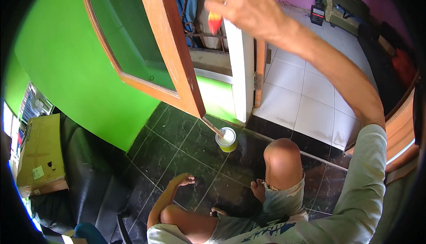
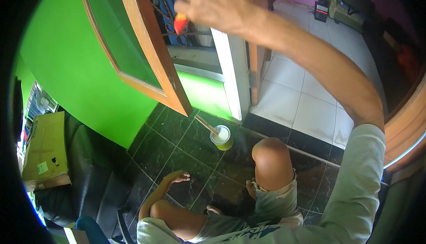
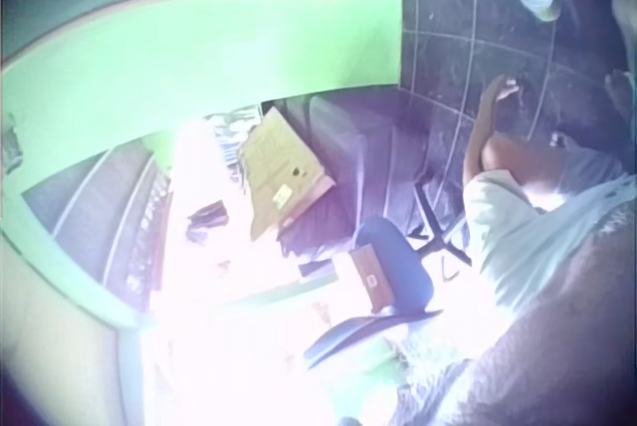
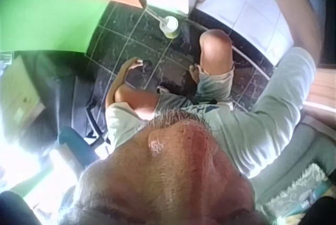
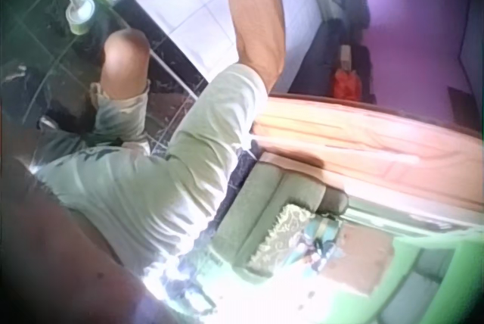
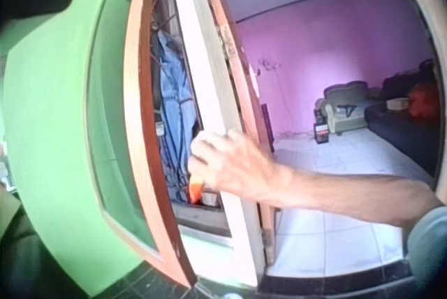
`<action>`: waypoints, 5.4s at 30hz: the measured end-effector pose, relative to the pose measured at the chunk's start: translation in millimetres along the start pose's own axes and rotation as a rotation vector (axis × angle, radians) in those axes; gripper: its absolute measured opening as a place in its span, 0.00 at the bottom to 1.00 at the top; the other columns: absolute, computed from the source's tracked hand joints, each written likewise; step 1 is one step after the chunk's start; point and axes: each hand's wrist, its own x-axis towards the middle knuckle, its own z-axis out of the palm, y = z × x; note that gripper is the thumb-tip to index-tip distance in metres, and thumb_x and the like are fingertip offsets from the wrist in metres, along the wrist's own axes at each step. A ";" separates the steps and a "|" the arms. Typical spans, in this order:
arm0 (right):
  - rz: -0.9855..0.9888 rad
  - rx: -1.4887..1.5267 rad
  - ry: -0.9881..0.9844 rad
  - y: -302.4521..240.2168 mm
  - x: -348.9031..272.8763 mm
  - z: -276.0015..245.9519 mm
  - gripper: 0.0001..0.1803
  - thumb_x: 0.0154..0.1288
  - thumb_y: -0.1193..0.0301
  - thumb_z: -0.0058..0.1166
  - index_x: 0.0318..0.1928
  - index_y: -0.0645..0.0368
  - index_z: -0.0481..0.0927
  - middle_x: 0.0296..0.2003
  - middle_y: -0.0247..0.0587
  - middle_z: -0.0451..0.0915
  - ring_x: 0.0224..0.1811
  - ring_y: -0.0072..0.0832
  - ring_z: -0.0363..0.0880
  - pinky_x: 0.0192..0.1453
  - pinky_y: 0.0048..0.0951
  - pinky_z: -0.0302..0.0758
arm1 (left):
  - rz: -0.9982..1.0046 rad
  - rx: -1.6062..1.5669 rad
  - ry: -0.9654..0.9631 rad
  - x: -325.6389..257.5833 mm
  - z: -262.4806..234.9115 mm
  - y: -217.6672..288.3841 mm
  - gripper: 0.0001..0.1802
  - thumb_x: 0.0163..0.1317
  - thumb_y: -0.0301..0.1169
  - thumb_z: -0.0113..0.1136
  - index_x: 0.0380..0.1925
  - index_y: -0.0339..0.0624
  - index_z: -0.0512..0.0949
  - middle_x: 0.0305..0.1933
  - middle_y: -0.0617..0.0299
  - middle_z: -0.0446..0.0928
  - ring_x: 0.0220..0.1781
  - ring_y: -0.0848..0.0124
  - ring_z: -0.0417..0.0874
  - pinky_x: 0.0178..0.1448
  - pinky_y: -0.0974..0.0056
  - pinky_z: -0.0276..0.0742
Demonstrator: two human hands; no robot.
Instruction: The person paints a wooden door frame white using a paintbrush. They repeatedly dip the brush into a paint can and apply paint to the vertical and horizontal sections of the frame.
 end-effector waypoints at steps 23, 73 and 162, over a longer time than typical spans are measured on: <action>0.412 0.634 -0.479 5.2 -3.8 -1.2 0.12 0.67 0.66 0.65 0.46 0.59 0.85 0.36 0.47 0.84 0.41 0.37 0.85 0.46 0.43 0.83 | -0.119 -0.174 0.065 -31.4 -22.1 15.5 0.26 0.69 0.42 0.66 0.60 0.37 0.78 0.62 0.48 0.81 0.63 0.56 0.82 0.66 0.56 0.77; 1.824 1.743 0.730 -125.1 -185.9 53.9 0.19 0.71 0.70 0.63 0.56 0.70 0.80 0.44 0.55 0.86 0.39 0.37 0.91 0.45 0.34 0.89 | -0.293 0.297 -0.137 76.4 58.9 138.0 0.45 0.60 0.49 0.71 0.72 0.43 0.63 0.73 0.39 0.65 0.74 0.42 0.68 0.74 0.45 0.69; 1.566 1.810 -0.784 -369.1 -277.6 61.3 0.13 0.68 0.69 0.58 0.46 0.67 0.83 0.32 0.44 0.88 0.32 0.26 0.87 0.37 0.29 0.82 | -0.304 0.321 -0.012 69.6 47.1 178.6 0.24 0.56 0.48 0.74 0.40 0.38 0.86 0.49 0.44 0.83 0.54 0.46 0.85 0.53 0.49 0.83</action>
